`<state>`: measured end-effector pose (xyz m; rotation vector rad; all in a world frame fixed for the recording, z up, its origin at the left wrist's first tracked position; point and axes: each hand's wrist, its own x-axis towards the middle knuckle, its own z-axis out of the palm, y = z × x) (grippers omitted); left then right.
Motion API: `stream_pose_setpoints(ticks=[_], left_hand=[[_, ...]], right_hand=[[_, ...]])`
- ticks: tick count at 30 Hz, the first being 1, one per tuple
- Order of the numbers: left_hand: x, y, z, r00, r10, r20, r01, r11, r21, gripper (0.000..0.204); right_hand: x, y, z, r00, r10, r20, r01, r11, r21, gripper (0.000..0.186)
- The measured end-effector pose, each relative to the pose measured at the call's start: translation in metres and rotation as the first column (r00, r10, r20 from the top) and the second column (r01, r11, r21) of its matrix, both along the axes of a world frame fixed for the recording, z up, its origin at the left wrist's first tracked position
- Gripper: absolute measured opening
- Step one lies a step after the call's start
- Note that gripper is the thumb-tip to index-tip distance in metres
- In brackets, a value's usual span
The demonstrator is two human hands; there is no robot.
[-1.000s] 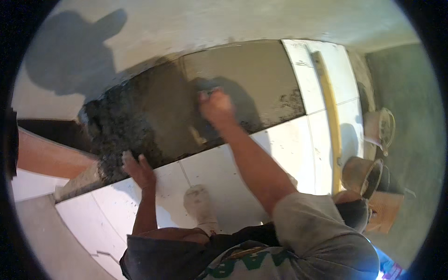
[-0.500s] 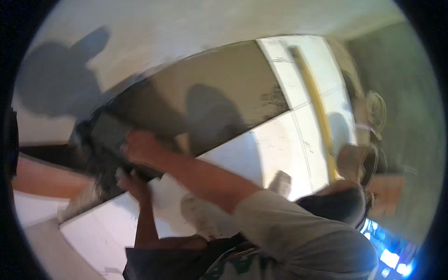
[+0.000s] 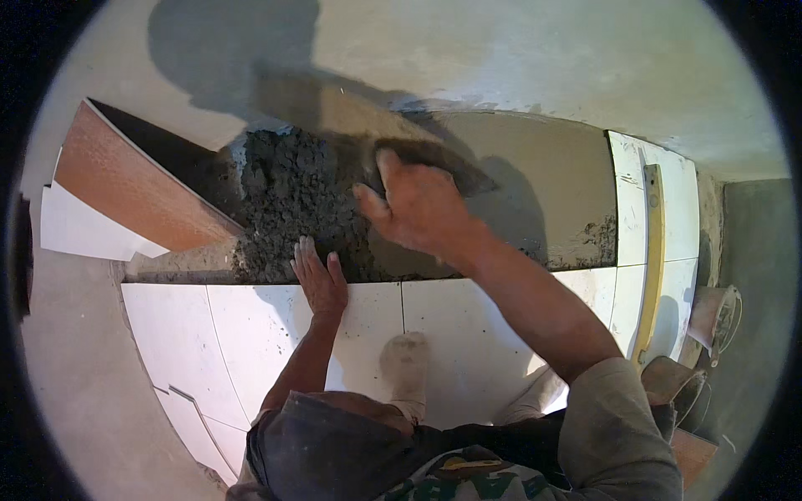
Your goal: Spreading and smoothing mortar on the floor surface using a trowel in preparation for laying tiles.
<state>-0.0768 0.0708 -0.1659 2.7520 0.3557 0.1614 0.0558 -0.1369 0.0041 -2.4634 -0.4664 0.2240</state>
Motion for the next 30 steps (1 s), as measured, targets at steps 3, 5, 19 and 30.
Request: stream_pose_setpoints(ticks=[3,5,19,30], left_hand=[[-0.004,0.005,0.001,0.999,0.004,0.05,-0.003,1.0,-0.019,0.054],[-0.003,0.006,0.002,0.999,0.007,0.033,-0.007,1.0,-0.006,0.055],[-0.002,0.006,-0.001,1.0,0.01,0.023,-0.01,1.0,-0.002,0.055],[-0.003,0.007,0.002,1.0,0.008,-0.021,-0.008,1.0,-0.015,0.054]], right_hand=[[0.002,-0.011,-0.041,0.986,0.105,-0.128,-0.141,0.938,-0.316,0.04],[-0.013,-0.014,-0.04,0.968,-0.023,-0.252,-0.059,0.948,-0.314,0.044],[0.02,0.051,-0.042,0.922,0.025,-0.386,-0.101,0.979,-0.178,0.048],[0.003,0.073,-0.043,0.675,-0.014,-0.738,-0.01,1.0,-0.028,0.05]])
